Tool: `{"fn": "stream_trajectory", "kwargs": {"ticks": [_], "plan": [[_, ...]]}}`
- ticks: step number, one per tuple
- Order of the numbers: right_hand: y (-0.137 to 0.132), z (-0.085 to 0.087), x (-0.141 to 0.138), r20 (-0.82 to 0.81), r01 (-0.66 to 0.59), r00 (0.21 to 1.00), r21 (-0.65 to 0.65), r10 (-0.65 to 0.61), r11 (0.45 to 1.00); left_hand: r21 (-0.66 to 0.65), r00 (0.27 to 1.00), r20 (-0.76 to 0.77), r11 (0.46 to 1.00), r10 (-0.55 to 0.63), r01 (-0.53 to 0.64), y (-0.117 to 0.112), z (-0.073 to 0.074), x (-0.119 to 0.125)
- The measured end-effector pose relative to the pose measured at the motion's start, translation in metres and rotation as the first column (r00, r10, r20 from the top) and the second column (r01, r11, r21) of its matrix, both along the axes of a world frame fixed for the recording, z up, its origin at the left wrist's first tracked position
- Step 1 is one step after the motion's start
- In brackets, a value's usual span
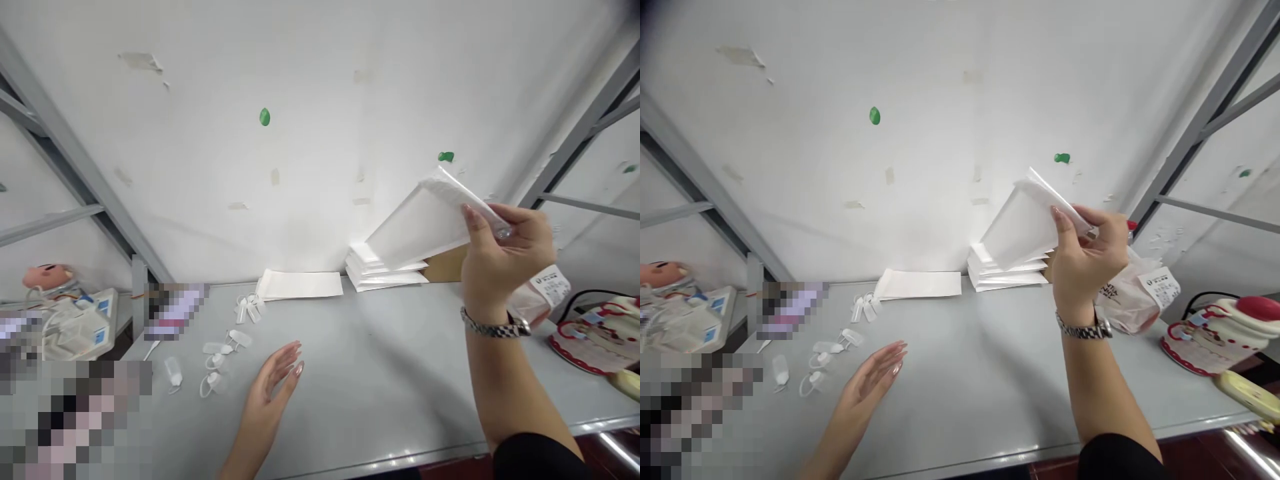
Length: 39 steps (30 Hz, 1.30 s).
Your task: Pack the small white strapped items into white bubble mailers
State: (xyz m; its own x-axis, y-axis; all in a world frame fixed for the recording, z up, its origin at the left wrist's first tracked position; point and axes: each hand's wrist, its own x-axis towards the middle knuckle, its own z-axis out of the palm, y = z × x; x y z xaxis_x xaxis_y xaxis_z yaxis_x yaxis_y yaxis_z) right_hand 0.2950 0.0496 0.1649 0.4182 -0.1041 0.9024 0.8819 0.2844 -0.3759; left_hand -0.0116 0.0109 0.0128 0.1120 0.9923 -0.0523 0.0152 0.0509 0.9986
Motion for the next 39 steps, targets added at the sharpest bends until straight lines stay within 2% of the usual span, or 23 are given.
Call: {"fn": "stream_trajectory", "kwargs": {"ticks": [1, 3, 5, 7, 10, 13, 15, 17, 19, 21, 23, 26, 28, 31, 35, 37, 39], "plan": [[0.008, -0.003, 0.005, 0.113, 0.077, 0.991, 0.018, -0.079, 0.997, -0.008, 1.000, -0.010, 1.000, 0.000, 0.000, -0.001, -0.001, -0.001], [0.032, -0.021, 0.010, 0.367, 0.173, 0.920, -0.068, -0.136, 0.983, -0.029, 1.000, -0.028, 1.000, -0.012, 0.011, -0.003, -0.002, -0.004], [0.060, -0.048, 0.012, 0.543, 0.224, 0.839, -0.282, -0.037, 0.933, -0.045, 0.999, -0.036, 0.999, -0.012, 0.010, -0.005, -0.002, -0.008], [0.086, -0.077, 0.013, 0.623, 0.239, 0.771, -0.475, 0.132, 0.847, -0.056, 0.999, -0.035, 0.998, -0.001, -0.001, -0.007, -0.002, -0.011], [0.114, -0.109, 0.016, 0.636, 0.211, 0.729, -0.561, 0.253, 0.801, -0.072, 0.999, -0.038, 0.997, -0.002, -0.001, -0.010, -0.002, -0.016], [0.123, -0.120, 0.020, 0.644, 0.211, 0.714, -0.573, 0.275, 0.792, -0.058, 0.999, -0.043, 0.998, -0.022, 0.020, -0.010, -0.002, -0.021], [0.122, -0.121, 0.016, 0.653, 0.241, 0.721, -0.550, 0.232, 0.799, -0.044, 0.998, -0.051, 0.999, -0.034, 0.032, -0.010, -0.002, -0.023], [0.117, -0.121, 0.001, 0.648, 0.247, 0.736, -0.525, 0.194, 0.815, -0.038, 0.997, -0.060, 0.998, -0.047, 0.045, -0.010, -0.001, -0.023], [0.112, -0.126, -0.023, 0.649, 0.196, 0.706, -0.564, 0.284, 0.802, -0.037, 0.996, -0.067, 0.998, -0.051, 0.048, -0.011, 0.000, -0.021], [0.111, -0.136, -0.052, 0.636, 0.145, 0.596, -0.686, 0.490, 0.713, -0.037, 0.996, -0.067, 0.998, -0.054, 0.051, -0.013, 0.000, -0.018], [0.115, -0.150, -0.078, 0.570, 0.174, 0.518, -0.800, 0.638, 0.574, -0.033, 0.996, -0.063, 0.997, -0.071, 0.069, -0.016, 0.001, -0.016], [0.127, -0.172, -0.096, 0.479, 0.294, 0.566, -0.877, 0.671, 0.379, -0.029, 0.992, -0.078, 0.995, -0.096, 0.094, -0.021, 0.004, -0.018], [0.133, -0.181, -0.096, 0.457, 0.335, 0.595, -0.889, 0.661, 0.313, -0.035, 0.992, -0.089, 0.996, -0.089, 0.086, -0.022, 0.005, -0.021], [0.138, -0.185, -0.086, 0.459, 0.332, 0.578, -0.887, 0.675, 0.319, -0.054, 0.994, -0.093, 0.997, -0.064, 0.059, -0.021, 0.004, -0.026], [0.138, -0.175, -0.074, 0.472, 0.315, 0.576, -0.881, 0.667, 0.352, -0.044, 0.993, -0.092, 0.997, -0.068, 0.064, -0.019, 0.004, -0.022], [0.133, -0.165, -0.070, 0.503, 0.290, 0.606, -0.861, 0.616, 0.418, -0.037, 0.993, -0.089, 0.996, -0.082, 0.079, -0.021, 0.006, -0.019], [0.122, -0.151, -0.066, 0.550, 0.244, 0.642, -0.807, 0.534, 0.538, -0.004, 0.992, -0.098, 0.997, -0.078, 0.078, -0.024, 0.011, -0.020]]}}
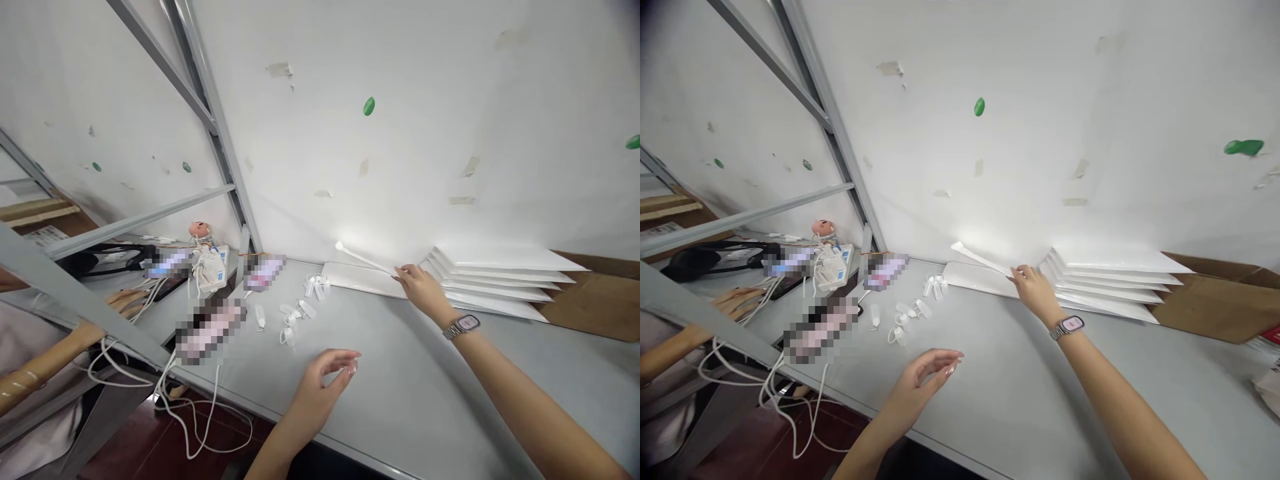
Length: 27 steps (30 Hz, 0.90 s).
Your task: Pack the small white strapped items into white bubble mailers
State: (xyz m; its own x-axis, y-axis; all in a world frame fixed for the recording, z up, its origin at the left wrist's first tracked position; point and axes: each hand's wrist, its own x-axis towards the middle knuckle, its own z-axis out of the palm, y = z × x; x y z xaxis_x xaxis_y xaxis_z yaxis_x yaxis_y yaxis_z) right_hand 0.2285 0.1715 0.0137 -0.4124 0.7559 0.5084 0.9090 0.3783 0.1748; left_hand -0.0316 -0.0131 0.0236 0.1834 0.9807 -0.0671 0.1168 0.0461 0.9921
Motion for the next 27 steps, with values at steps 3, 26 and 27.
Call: {"fn": "stream_trajectory", "kwargs": {"ticks": [3, 26, 27], "plan": [[-0.033, 0.018, 0.008, -0.060, -0.041, 0.997, 0.152, 0.051, 0.987, 0.123, 0.989, -0.047, 0.984, 0.137, -0.130, -0.004, 0.009, -0.021], [-0.077, -0.028, -0.089, -0.504, -0.696, 0.705, -0.351, 0.500, 0.627, 0.434, 0.044, -0.875, 0.823, 0.481, -0.367, 0.075, -0.033, -0.119], [-0.075, -0.034, -0.093, -0.500, -0.692, 0.707, -0.341, 0.500, 0.637, 0.437, 0.041, -0.875, 0.824, 0.482, -0.360, 0.075, -0.034, -0.119]]}}
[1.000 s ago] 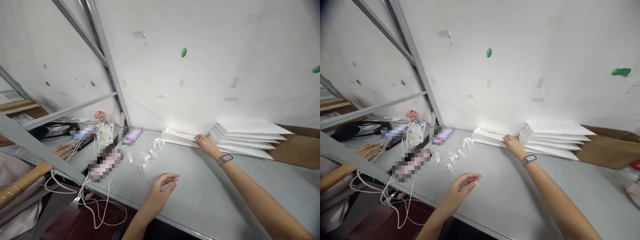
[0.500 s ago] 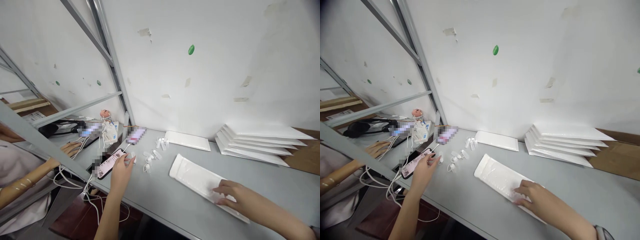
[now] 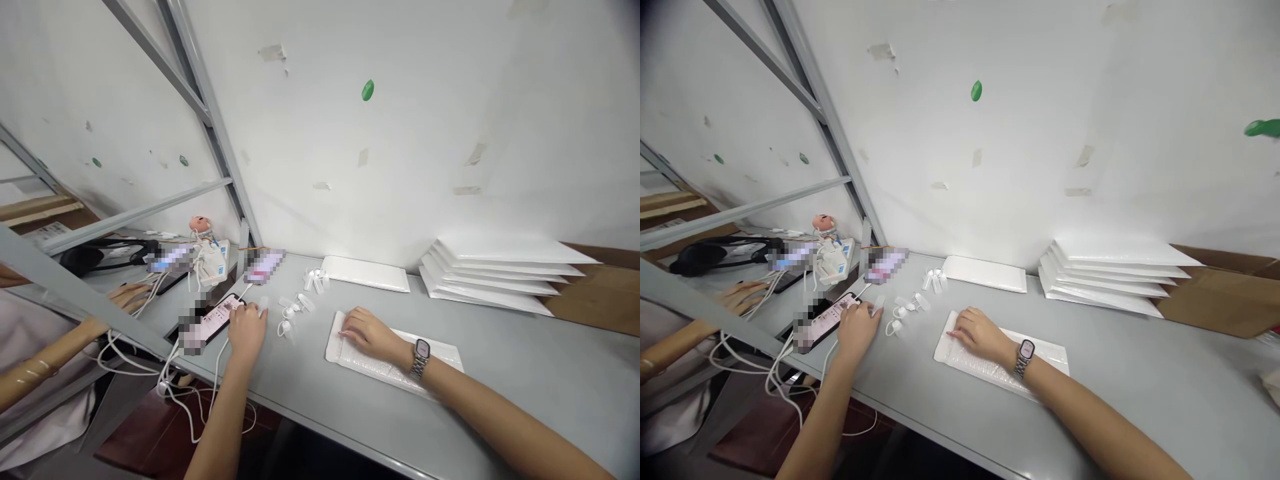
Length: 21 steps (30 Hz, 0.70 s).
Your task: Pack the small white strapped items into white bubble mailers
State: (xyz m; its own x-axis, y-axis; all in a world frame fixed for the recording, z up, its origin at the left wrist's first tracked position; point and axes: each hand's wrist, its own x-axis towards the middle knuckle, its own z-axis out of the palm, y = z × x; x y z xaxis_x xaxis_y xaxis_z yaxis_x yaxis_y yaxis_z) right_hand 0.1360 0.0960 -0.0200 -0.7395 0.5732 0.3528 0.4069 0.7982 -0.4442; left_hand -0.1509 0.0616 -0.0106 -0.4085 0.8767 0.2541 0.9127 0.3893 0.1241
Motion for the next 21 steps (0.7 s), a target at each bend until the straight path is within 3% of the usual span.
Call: {"fn": "stream_trajectory", "kwargs": {"ticks": [4, 7, 10, 13, 15, 17, 19, 21], "plan": [[-0.001, -0.011, -0.006, 0.006, 0.067, 0.998, 0.041, -0.068, 0.997, 0.013, 0.999, -0.001, 0.999, -0.036, 0.036, 0.002, -0.002, -0.001], [-0.005, -0.012, -0.006, 0.018, 0.091, 0.996, 0.103, -0.093, 0.991, 0.057, 0.998, 0.032, 0.997, -0.053, 0.051, -0.002, 0.004, -0.003], [-0.007, -0.012, -0.005, -0.019, 0.116, 0.993, 0.149, -0.115, 0.982, 0.216, 0.974, 0.223, 0.976, -0.044, -0.005, -0.015, 0.024, 0.001], [-0.007, -0.011, -0.004, -0.106, 0.123, 0.988, 0.143, -0.108, 0.982, 0.305, 0.867, 0.480, 0.952, -0.138, -0.018, -0.035, 0.048, 0.024], [-0.007, -0.010, -0.003, -0.167, 0.121, 0.981, 0.117, -0.101, 0.986, 0.245, 0.739, 0.620, 0.960, -0.263, 0.136, -0.044, 0.056, 0.051], [-0.006, -0.009, -0.001, -0.213, 0.109, 0.973, 0.087, -0.089, 0.990, 0.137, 0.605, 0.710, 0.914, -0.359, 0.382, -0.048, 0.053, 0.079], [-0.005, -0.009, 0.000, -0.250, 0.103, 0.964, 0.055, -0.086, 0.993, 0.113, 0.571, 0.699, 0.855, -0.430, 0.506, -0.045, 0.041, 0.101], [-0.005, -0.010, 0.002, -0.287, 0.109, 0.953, 0.023, -0.098, 0.994, 0.102, 0.602, 0.668, 0.856, -0.437, 0.508, -0.039, 0.026, 0.112]]}}
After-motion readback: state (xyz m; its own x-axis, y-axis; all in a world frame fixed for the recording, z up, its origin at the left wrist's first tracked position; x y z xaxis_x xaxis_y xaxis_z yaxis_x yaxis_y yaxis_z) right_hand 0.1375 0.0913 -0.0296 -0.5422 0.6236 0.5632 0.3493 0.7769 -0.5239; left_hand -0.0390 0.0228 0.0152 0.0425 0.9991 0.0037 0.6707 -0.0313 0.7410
